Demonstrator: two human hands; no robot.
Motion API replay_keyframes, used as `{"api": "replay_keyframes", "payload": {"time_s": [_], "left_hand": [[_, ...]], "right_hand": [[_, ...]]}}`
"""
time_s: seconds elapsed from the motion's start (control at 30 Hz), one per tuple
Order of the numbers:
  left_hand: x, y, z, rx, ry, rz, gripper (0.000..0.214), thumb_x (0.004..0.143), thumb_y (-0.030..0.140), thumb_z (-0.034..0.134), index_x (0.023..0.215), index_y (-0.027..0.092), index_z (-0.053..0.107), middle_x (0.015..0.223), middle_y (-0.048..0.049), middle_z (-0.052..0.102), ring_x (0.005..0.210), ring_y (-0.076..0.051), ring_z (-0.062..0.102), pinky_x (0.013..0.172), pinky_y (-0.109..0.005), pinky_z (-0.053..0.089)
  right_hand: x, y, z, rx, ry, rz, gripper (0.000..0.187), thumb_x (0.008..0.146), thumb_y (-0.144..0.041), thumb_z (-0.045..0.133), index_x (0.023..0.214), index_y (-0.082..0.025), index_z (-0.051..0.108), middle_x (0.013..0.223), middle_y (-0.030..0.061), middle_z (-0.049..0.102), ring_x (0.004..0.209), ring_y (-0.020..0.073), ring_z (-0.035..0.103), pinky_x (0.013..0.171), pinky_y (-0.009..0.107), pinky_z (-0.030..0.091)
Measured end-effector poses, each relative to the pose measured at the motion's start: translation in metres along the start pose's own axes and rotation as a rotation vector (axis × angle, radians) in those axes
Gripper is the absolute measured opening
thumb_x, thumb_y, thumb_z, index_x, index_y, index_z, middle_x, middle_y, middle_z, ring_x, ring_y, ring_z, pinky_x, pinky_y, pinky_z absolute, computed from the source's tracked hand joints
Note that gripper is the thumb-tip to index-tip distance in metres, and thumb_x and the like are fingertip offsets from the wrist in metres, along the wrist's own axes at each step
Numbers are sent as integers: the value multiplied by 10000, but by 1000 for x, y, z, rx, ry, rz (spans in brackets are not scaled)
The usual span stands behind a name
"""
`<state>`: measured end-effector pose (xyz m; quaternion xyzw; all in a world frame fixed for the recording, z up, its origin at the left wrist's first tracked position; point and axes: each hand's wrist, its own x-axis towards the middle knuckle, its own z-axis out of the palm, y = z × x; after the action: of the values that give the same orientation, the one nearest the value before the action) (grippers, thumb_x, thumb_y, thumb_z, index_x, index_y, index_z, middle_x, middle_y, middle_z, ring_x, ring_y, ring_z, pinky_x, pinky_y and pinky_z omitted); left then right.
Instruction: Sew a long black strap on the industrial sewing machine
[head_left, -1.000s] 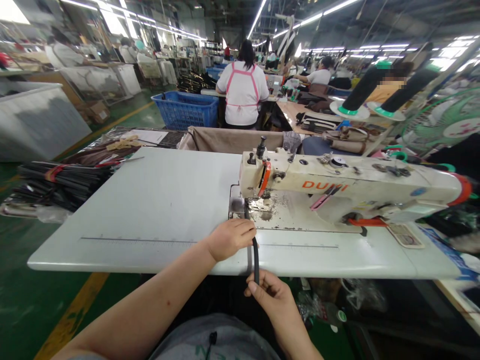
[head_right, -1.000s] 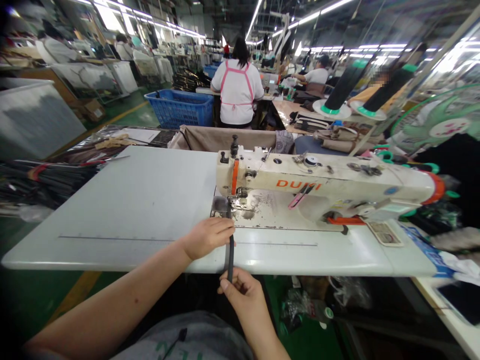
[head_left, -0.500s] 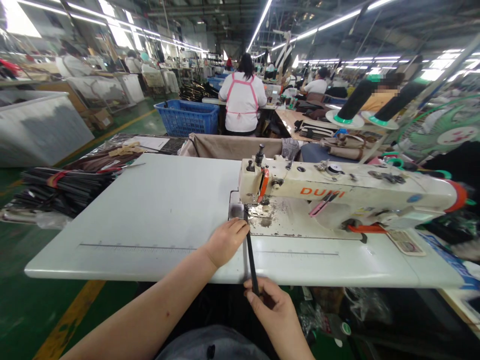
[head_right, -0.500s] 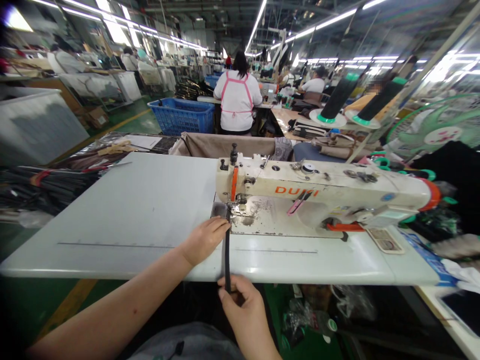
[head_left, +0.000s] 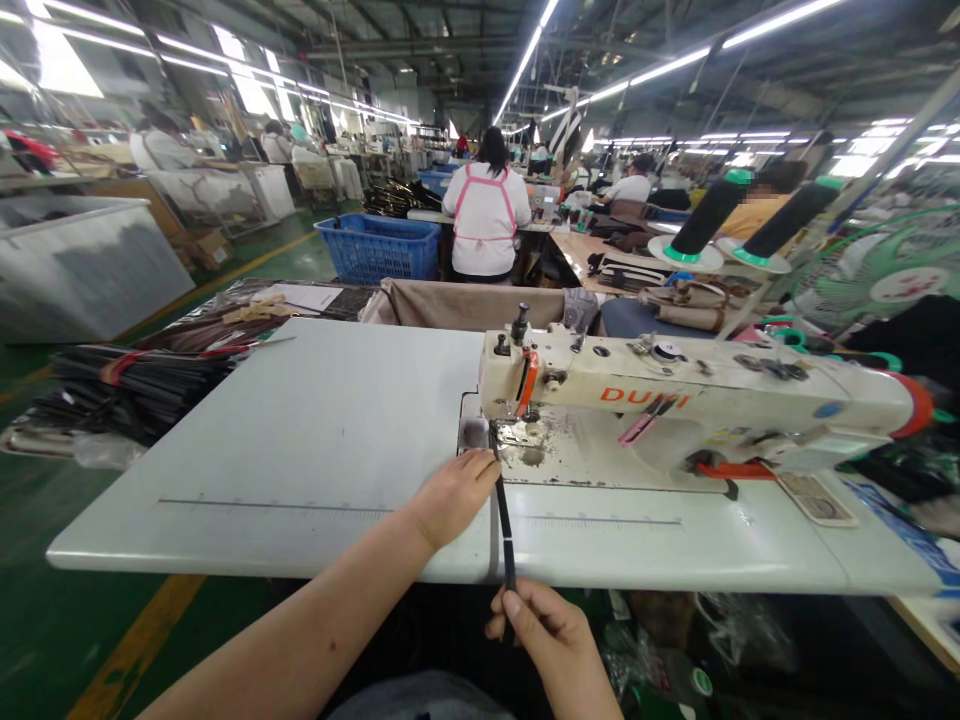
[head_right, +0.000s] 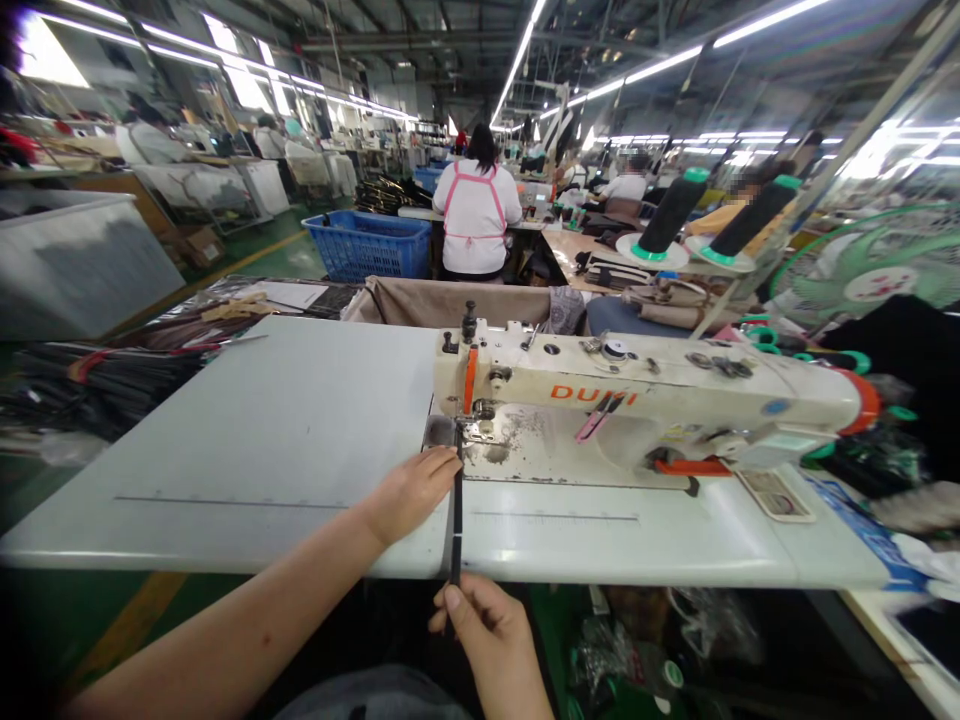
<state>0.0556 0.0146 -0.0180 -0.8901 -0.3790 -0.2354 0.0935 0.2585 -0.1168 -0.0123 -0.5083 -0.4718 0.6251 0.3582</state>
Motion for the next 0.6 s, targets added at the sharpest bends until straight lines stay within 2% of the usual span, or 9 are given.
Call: {"api": "replay_keyframes", "payload": {"time_s": [0.43,0.6], "left_hand": [[3,2,-3,24,-11,-10,169,1037,113,481,1104,126,636,1151,-114,686,1178,-259,660,1105,-428,551],[2,2,0,40,-14,3,144,1025,106,511,1091,118,638,1136,-109,688,1181,-257,656,1130,-418,533]], "right_hand": [[-1,-6,1,-1,-33,-22,488,898,-657,676,760,-201,785,659,43,750,632,173,570,646,291,410],[-1,-14,1,35,-36,-12,511,874,-678,691,723,-199,780,636,41,733,626,176,559,637,294,393]]}}
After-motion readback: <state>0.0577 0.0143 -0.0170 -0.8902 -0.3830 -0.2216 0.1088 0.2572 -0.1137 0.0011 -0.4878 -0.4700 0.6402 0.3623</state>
